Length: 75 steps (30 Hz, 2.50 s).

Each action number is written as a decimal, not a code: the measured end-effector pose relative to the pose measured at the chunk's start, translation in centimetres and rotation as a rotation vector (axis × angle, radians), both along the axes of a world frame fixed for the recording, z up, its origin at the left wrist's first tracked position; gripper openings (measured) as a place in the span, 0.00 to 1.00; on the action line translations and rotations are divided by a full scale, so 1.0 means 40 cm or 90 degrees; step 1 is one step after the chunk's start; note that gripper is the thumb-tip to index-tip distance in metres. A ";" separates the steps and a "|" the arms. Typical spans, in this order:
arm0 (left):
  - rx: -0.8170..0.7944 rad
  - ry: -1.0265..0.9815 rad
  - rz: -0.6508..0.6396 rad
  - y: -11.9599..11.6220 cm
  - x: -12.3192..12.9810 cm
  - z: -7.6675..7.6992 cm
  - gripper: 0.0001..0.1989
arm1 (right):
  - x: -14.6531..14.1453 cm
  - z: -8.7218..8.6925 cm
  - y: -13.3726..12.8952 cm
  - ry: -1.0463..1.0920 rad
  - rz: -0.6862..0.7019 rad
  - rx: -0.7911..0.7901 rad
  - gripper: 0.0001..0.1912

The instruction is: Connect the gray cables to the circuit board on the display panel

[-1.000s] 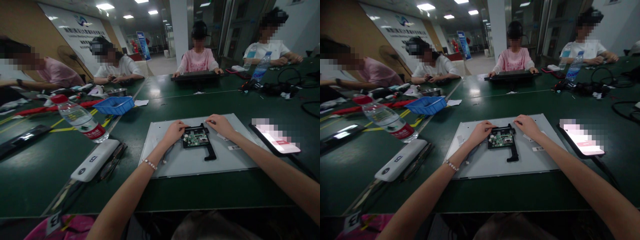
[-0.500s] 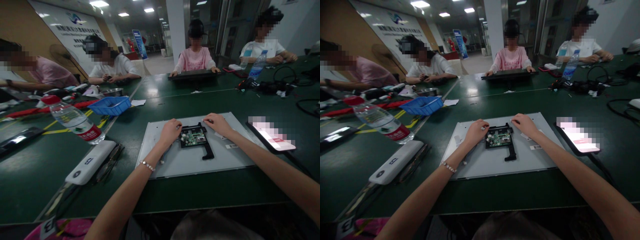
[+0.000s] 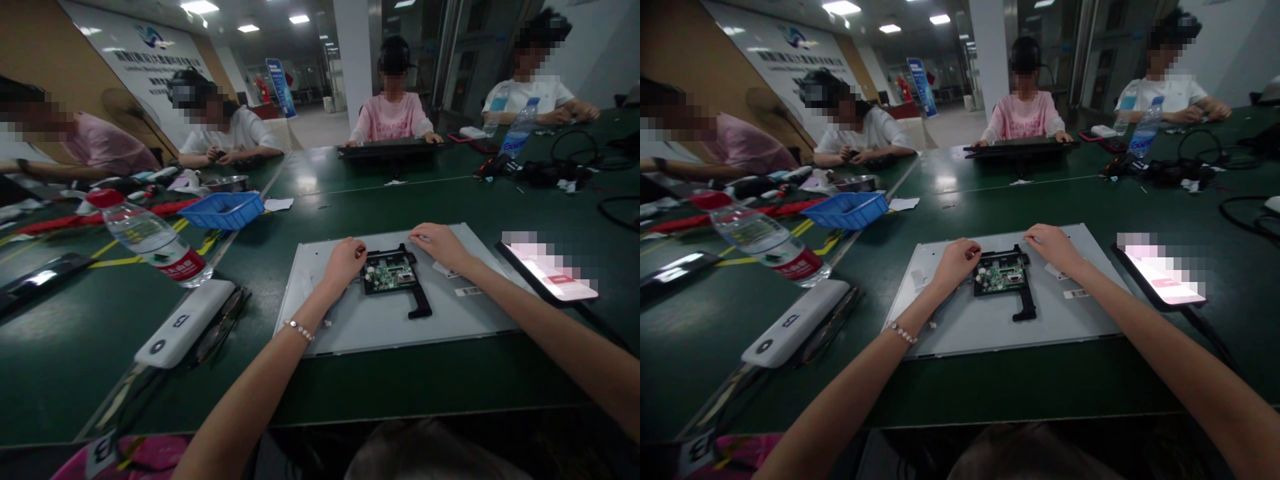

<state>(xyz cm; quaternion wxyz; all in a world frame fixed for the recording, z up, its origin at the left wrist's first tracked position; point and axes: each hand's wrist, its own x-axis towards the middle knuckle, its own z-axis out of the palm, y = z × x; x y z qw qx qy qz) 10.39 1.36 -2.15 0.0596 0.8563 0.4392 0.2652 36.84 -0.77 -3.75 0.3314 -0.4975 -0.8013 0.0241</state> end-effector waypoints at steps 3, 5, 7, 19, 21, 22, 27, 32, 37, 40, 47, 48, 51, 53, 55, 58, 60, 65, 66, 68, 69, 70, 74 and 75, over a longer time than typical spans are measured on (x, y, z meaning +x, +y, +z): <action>0.000 0.000 0.001 -0.001 0.000 -0.001 0.06 | -0.025 0.027 0.002 -0.022 0.029 0.010 0.10; -0.004 0.003 -0.001 -0.001 0.000 0.001 0.06 | -0.051 0.043 0.007 -0.043 0.046 0.010 0.10; -0.008 0.008 0.002 -0.001 0.001 0.003 0.06 | -0.084 0.054 0.013 -0.063 0.065 0.008 0.11; -0.019 0.013 0.012 0.009 0.001 0.002 0.06 | -0.209 0.034 0.032 -0.081 0.033 -0.086 0.10; -0.021 0.011 0.010 0.009 0.002 0.002 0.06 | -0.202 0.033 0.034 -0.060 0.050 -0.096 0.10; -0.022 0.011 0.009 0.009 0.002 0.003 0.06 | -0.199 0.033 0.035 -0.050 0.060 -0.098 0.09; -0.021 0.023 0.010 0.007 0.006 0.008 0.06 | -0.189 0.031 0.038 -0.019 0.089 -0.094 0.09; -0.007 0.041 0.012 0.007 0.007 0.012 0.06 | -0.197 0.029 0.037 -0.024 0.094 -0.082 0.09; 0.002 0.044 0.010 0.006 0.007 0.012 0.06 | -0.206 0.030 0.043 -0.012 0.121 -0.057 0.09; -0.011 0.039 0.016 0.006 0.008 0.012 0.06 | -0.204 0.027 0.046 -0.022 0.144 -0.067 0.08; 0.003 0.031 0.012 0.007 0.007 0.008 0.06 | -0.194 0.020 0.051 -0.016 0.189 -0.065 0.09; 0.003 0.031 0.011 0.006 0.006 0.008 0.06 | -0.194 0.018 0.052 -0.009 0.188 -0.058 0.09; -0.001 0.027 0.006 0.005 0.005 0.008 0.06 | -0.195 0.012 0.053 0.026 0.174 -0.028 0.09; -0.004 0.026 0.003 0.005 0.005 0.008 0.06 | -0.196 0.008 0.053 0.040 0.159 -0.011 0.08; -0.005 0.026 0.000 0.004 0.004 0.009 0.06 | -0.196 0.007 0.052 0.034 0.156 -0.013 0.08; -0.003 0.029 -0.002 0.004 0.002 0.009 0.06 | -0.197 0.010 0.051 0.013 0.167 -0.041 0.09; 0.002 0.031 -0.001 0.003 0.001 0.009 0.06 | -0.197 0.014 0.049 0.007 0.167 -0.057 0.09; 0.002 0.031 -0.006 0.001 0.000 0.009 0.06 | -0.197 0.017 0.046 0.018 0.163 -0.066 0.09; -0.002 0.030 -0.007 0.001 -0.001 0.009 0.06 | -0.197 0.017 0.046 0.021 0.163 -0.068 0.09; -0.011 0.024 -0.010 0.001 -0.002 0.010 0.06 | -0.197 0.017 0.046 0.028 0.164 -0.072 0.09; -0.017 0.021 -0.012 0.001 -0.003 0.010 0.07 | -0.197 0.017 0.046 0.032 0.163 -0.074 0.10; -0.023 0.016 -0.013 0.001 -0.005 0.010 0.07 | -0.197 0.017 0.046 0.036 0.162 -0.075 0.10; -0.055 -0.004 -0.015 0.001 -0.009 0.011 0.09 | -0.195 0.014 0.049 0.046 0.163 -0.078 0.10; -0.062 -0.011 -0.014 0.001 -0.010 0.012 0.09 | -0.195 0.013 0.049 0.045 0.165 -0.078 0.10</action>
